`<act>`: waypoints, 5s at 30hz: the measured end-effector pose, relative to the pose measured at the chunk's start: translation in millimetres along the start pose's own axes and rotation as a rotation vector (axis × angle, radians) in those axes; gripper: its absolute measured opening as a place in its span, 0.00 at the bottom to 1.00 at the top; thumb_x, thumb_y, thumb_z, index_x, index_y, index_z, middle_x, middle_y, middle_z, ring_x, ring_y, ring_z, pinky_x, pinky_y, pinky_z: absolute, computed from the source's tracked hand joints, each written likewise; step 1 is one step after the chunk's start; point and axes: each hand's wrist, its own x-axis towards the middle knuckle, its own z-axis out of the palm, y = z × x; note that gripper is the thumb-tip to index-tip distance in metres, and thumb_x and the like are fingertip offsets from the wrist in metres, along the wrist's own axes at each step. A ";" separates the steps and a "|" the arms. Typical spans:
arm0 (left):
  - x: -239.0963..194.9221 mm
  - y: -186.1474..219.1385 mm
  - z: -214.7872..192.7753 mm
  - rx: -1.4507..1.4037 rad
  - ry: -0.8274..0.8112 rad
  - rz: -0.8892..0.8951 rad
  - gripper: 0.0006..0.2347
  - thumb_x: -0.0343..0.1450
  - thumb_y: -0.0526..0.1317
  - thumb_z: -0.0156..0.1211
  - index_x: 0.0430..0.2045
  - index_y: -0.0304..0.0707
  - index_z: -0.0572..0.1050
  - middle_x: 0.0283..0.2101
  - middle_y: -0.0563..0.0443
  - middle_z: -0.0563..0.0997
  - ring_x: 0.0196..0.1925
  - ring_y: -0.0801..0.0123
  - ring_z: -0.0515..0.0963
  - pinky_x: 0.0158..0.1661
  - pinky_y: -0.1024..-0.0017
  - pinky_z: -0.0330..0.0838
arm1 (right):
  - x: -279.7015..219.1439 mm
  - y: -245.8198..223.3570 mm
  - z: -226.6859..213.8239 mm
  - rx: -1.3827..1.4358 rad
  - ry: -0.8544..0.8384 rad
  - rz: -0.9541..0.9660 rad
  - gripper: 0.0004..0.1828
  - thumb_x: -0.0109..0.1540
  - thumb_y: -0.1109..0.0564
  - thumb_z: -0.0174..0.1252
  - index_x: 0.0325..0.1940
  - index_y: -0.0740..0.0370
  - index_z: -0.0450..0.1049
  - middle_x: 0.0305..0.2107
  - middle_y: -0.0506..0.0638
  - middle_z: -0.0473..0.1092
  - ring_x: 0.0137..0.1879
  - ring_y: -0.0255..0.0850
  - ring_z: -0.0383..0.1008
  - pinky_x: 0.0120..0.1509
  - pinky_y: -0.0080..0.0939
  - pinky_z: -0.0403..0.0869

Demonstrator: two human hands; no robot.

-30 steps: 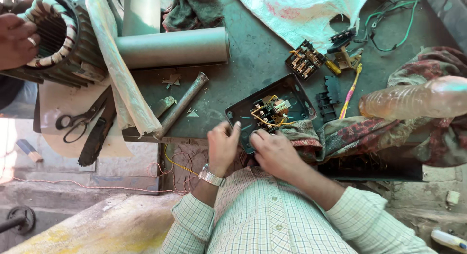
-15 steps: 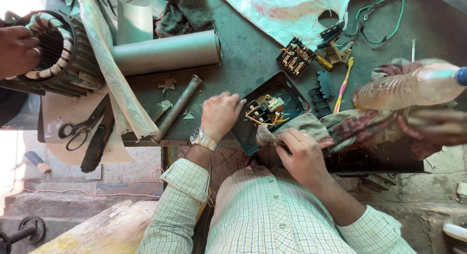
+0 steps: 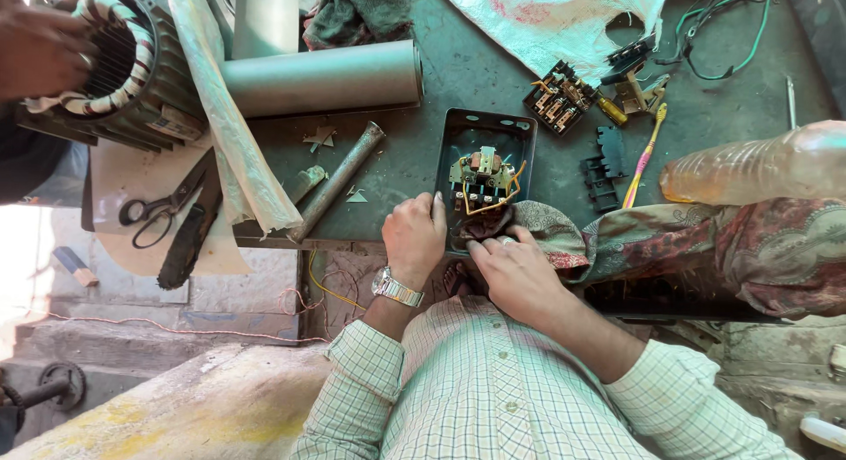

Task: The person cleans a small electrical component with a cloth, then uses a screwdriver to adjust internal parts and wires. They handle a terminal block and connect wires while working at a cluttered workbench with various tools and parts.

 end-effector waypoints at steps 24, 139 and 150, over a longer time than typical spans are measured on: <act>3.5 -2.3 -0.4 -0.191 0.003 -0.085 0.17 0.74 0.44 0.58 0.16 0.31 0.72 0.23 0.33 0.77 0.28 0.38 0.77 0.31 0.48 0.69 | 27.6 -14.3 6.5 0.179 -0.062 -0.023 0.45 0.50 0.58 0.60 0.69 0.76 0.56 0.68 0.70 0.55 0.60 0.57 0.69 0.63 0.54 0.66; 152.3 12.9 -58.4 0.438 -0.657 0.289 0.35 0.64 0.31 0.60 0.69 0.55 0.59 0.40 0.41 0.82 0.43 0.46 0.81 0.40 0.52 0.76 | 11.4 103.3 -53.3 0.701 0.575 0.189 0.22 0.62 0.58 0.61 0.60 0.67 0.73 0.53 0.61 0.73 0.44 0.52 0.79 0.44 0.44 0.76; 173.0 15.8 -38.2 -0.076 -0.221 0.638 0.15 0.65 0.26 0.59 0.43 0.40 0.78 0.46 0.49 0.79 0.50 0.55 0.77 0.46 0.61 0.77 | 31.8 26.1 -27.5 0.628 0.537 0.751 0.14 0.60 0.57 0.64 0.48 0.66 0.78 0.33 0.58 0.77 0.34 0.47 0.79 0.39 0.44 0.75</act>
